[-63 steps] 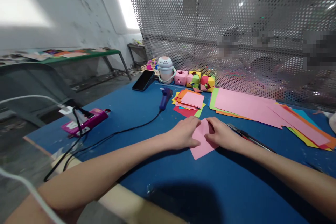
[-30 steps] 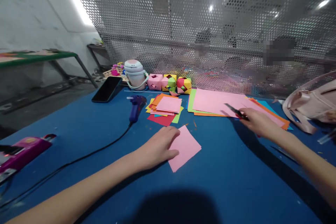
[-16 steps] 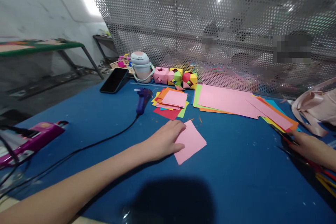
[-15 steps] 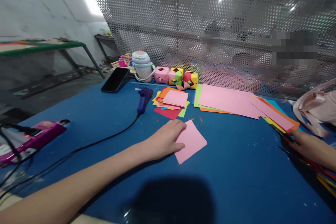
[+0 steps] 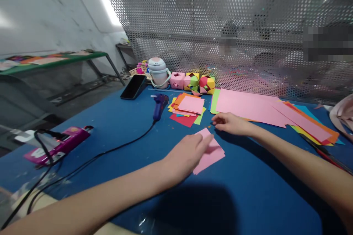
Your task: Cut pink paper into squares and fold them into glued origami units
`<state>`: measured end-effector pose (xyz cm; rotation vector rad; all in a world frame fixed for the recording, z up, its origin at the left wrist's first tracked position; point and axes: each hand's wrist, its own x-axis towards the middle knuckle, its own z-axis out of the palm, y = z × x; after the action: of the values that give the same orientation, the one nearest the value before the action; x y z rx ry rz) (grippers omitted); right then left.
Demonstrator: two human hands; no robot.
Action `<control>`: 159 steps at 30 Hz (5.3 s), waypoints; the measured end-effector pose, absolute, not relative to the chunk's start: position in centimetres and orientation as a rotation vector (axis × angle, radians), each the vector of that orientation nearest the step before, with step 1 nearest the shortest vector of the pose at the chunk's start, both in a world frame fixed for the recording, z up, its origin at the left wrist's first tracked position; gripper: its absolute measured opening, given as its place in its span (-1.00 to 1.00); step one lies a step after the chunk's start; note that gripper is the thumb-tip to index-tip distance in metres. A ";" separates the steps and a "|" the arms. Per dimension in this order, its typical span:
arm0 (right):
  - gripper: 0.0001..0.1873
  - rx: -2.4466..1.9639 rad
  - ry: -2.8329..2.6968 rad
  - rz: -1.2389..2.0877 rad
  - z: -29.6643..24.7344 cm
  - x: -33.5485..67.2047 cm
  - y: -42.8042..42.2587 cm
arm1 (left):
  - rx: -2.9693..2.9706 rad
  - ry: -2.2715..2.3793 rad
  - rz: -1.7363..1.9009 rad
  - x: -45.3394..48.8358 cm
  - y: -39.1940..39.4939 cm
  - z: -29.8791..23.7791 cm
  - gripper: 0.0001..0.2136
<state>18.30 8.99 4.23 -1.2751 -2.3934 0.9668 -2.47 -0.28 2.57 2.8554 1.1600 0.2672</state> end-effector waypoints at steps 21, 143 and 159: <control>-0.90 -1.027 -2.813 0.657 4.4 14.8 9.4 | 3.136 1.087 0.151 -2.0 -0.7 1.1 -0.90; -0.72 -0.926 -2.403 0.326 0.7 20.5 6.3 | 2.129 1.052 0.595 -3.3 6.8 2.0 -0.72; -0.87 -0.775 -2.609 -0.070 1.6 20.4 5.6 | 2.590 0.858 0.281 -4.4 7.4 2.8 -0.82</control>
<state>20.38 5.57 1.60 -0.7745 -2.6091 -0.0699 -4.38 7.42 2.79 2.5901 0.8577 0.2812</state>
